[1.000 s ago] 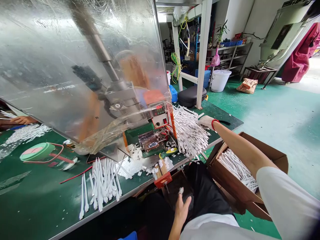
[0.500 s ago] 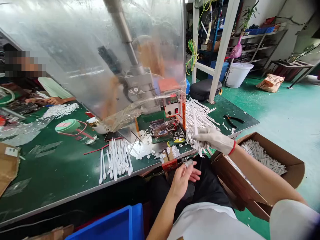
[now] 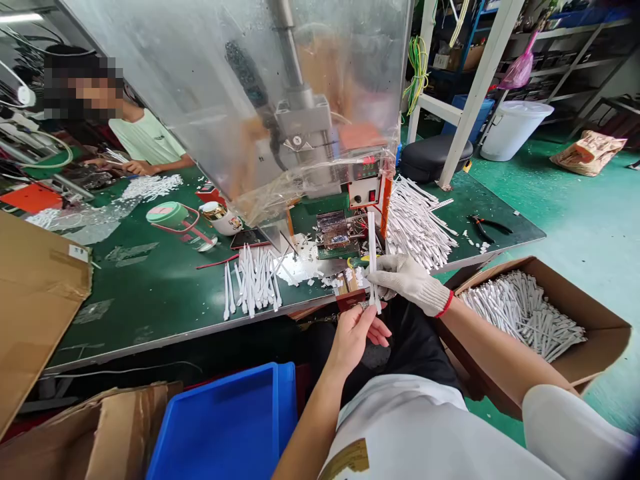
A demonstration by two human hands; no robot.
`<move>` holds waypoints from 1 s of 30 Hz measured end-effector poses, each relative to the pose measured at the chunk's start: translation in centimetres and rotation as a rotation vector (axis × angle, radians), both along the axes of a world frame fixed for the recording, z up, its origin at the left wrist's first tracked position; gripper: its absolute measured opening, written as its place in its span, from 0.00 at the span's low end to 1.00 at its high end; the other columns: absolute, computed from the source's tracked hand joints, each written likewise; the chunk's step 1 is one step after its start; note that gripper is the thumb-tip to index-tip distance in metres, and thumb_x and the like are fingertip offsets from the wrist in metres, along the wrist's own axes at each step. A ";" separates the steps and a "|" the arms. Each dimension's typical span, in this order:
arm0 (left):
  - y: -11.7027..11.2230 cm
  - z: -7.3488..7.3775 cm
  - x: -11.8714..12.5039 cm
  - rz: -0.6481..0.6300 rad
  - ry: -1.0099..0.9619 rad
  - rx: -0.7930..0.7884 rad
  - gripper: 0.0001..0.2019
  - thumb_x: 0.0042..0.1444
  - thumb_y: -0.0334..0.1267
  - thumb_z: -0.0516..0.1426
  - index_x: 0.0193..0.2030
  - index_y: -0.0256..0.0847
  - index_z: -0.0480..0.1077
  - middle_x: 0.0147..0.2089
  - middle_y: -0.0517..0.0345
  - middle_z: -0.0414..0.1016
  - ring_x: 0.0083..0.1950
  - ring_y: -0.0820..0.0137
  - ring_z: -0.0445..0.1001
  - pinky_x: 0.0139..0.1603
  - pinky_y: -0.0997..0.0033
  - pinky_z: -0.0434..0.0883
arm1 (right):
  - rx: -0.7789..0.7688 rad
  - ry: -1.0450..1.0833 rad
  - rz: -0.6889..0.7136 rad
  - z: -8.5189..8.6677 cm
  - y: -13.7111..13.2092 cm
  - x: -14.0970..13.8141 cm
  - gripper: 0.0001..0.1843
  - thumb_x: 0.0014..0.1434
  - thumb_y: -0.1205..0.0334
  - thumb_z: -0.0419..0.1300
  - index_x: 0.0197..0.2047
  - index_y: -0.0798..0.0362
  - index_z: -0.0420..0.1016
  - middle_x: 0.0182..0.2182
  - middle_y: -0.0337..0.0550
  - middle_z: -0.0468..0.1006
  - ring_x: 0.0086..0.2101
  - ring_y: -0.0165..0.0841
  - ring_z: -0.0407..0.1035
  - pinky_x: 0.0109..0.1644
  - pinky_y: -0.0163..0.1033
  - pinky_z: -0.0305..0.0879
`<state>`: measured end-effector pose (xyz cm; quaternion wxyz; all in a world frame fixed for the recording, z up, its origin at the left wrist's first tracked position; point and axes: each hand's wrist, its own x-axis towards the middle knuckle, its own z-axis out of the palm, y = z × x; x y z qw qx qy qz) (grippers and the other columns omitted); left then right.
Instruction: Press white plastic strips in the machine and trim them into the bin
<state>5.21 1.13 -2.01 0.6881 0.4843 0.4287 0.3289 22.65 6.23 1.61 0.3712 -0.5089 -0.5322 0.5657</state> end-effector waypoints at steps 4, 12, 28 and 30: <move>-0.4 -0.2 -0.4 0.010 -0.004 -0.044 0.27 0.59 0.59 0.56 0.43 0.31 0.74 0.26 0.51 0.79 0.24 0.68 0.77 0.26 0.73 0.70 | -0.019 -0.015 -0.010 -0.3 -0.1 -0.6 0.16 0.58 0.51 0.65 0.33 0.56 0.74 0.22 0.42 0.74 0.22 0.29 0.68 0.22 0.30 0.65; -0.5 -1.1 -0.3 0.073 -0.037 -0.113 0.27 0.55 0.57 0.61 0.45 0.31 0.73 0.28 0.50 0.80 0.28 0.65 0.80 0.29 0.73 0.72 | 0.002 -0.090 0.006 -0.2 -0.3 -1.7 0.13 0.57 0.54 0.65 0.28 0.55 0.73 0.20 0.39 0.72 0.20 0.28 0.67 0.21 0.30 0.64; 1.5 -1.9 -2.0 0.151 -0.134 -0.213 0.23 0.54 0.54 0.63 0.40 0.31 0.74 0.30 0.48 0.81 0.33 0.63 0.82 0.33 0.72 0.75 | -0.289 0.355 0.192 -6.1 6.6 -4.0 0.23 0.56 0.44 0.67 0.39 0.59 0.82 0.28 0.44 0.77 0.20 0.21 0.59 0.19 0.25 0.56; 1.4 -1.8 -2.0 0.148 -0.115 -0.203 0.23 0.55 0.53 0.62 0.40 0.31 0.74 0.29 0.48 0.81 0.32 0.63 0.82 0.33 0.72 0.75 | -0.279 0.376 0.230 -5.4 6.3 -3.7 0.22 0.55 0.46 0.68 0.39 0.59 0.82 0.31 0.45 0.78 0.20 0.20 0.60 0.19 0.24 0.55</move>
